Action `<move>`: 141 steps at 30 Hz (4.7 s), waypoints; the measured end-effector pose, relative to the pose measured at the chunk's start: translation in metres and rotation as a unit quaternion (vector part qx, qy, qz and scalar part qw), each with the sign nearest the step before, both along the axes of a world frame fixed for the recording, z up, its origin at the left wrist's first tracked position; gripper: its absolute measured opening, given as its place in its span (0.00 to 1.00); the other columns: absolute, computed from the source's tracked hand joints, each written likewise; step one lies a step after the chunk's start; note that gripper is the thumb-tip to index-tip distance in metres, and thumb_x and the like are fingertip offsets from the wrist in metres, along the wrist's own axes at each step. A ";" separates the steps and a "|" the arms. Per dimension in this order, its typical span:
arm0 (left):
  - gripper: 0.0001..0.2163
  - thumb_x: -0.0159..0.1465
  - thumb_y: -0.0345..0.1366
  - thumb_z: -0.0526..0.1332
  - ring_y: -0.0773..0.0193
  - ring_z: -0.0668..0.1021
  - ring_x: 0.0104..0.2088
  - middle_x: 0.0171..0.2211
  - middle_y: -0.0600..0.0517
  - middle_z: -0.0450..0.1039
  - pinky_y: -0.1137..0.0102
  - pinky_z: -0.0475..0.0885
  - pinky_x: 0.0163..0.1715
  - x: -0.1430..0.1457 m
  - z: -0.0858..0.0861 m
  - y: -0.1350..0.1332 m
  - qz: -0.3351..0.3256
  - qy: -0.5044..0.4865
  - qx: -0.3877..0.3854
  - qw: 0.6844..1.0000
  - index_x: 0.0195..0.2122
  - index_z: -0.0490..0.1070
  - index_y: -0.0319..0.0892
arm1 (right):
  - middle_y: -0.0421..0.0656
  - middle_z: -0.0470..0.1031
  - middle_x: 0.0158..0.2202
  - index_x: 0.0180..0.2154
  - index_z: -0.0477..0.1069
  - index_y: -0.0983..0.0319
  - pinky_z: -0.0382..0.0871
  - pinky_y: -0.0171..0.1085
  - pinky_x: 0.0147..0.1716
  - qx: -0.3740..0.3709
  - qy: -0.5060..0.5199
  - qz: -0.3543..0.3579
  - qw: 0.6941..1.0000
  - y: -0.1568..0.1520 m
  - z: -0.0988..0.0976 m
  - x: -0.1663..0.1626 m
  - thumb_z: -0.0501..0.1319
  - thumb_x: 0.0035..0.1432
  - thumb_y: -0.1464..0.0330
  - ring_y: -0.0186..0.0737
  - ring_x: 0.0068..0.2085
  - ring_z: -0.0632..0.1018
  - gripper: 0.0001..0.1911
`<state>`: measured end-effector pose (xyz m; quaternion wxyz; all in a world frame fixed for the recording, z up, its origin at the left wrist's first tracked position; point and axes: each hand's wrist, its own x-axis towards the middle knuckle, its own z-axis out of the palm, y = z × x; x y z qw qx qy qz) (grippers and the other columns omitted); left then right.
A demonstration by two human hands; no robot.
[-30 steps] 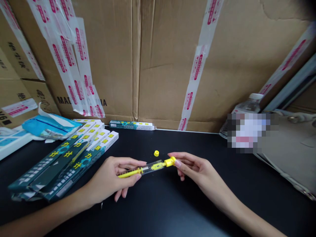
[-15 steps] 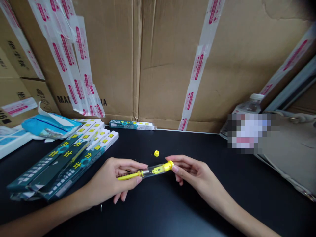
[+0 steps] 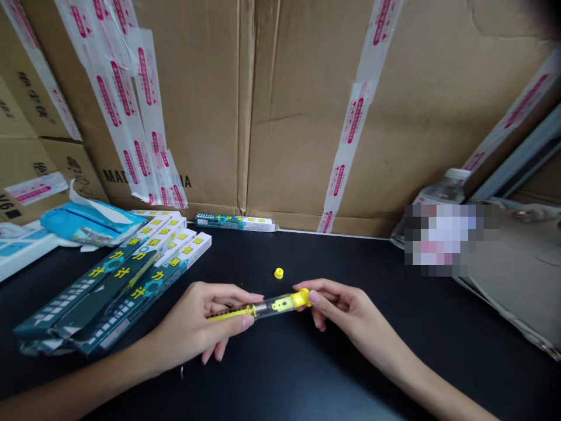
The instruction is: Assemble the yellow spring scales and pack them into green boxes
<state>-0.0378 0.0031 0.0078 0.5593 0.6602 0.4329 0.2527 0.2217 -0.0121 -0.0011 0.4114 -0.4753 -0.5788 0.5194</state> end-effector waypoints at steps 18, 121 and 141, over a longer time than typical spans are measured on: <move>0.20 0.59 0.45 0.66 0.73 0.72 0.14 0.35 0.45 0.82 0.80 0.63 0.10 -0.002 0.000 0.002 0.013 -0.005 -0.001 1.000 0.49 0.77 0.38 | 0.40 0.74 0.29 0.43 0.79 0.61 0.66 0.32 0.24 -0.026 0.059 -0.040 0.997 -0.003 0.001 -0.003 0.72 0.49 0.56 0.31 0.26 0.69 0.22; 0.15 0.62 0.39 0.63 0.70 0.71 0.13 0.18 0.53 0.73 0.78 0.66 0.11 -0.003 -0.007 -0.009 0.002 0.055 0.162 0.985 0.47 0.81 0.41 | 0.41 0.78 0.22 0.25 0.70 0.63 0.72 0.34 0.28 -0.085 0.077 0.009 0.993 -0.009 0.001 -0.009 0.73 0.47 0.53 0.33 0.23 0.76 0.21; 0.12 0.64 0.40 0.63 0.70 0.70 0.13 0.15 0.56 0.72 0.77 0.64 0.15 -0.003 -0.002 -0.016 -0.012 0.105 0.319 0.942 0.46 0.81 0.46 | 0.43 0.76 0.19 0.24 0.69 0.66 0.65 0.26 0.14 -0.183 0.095 0.042 0.978 -0.005 0.001 -0.005 0.67 0.51 0.46 0.29 0.15 0.74 0.28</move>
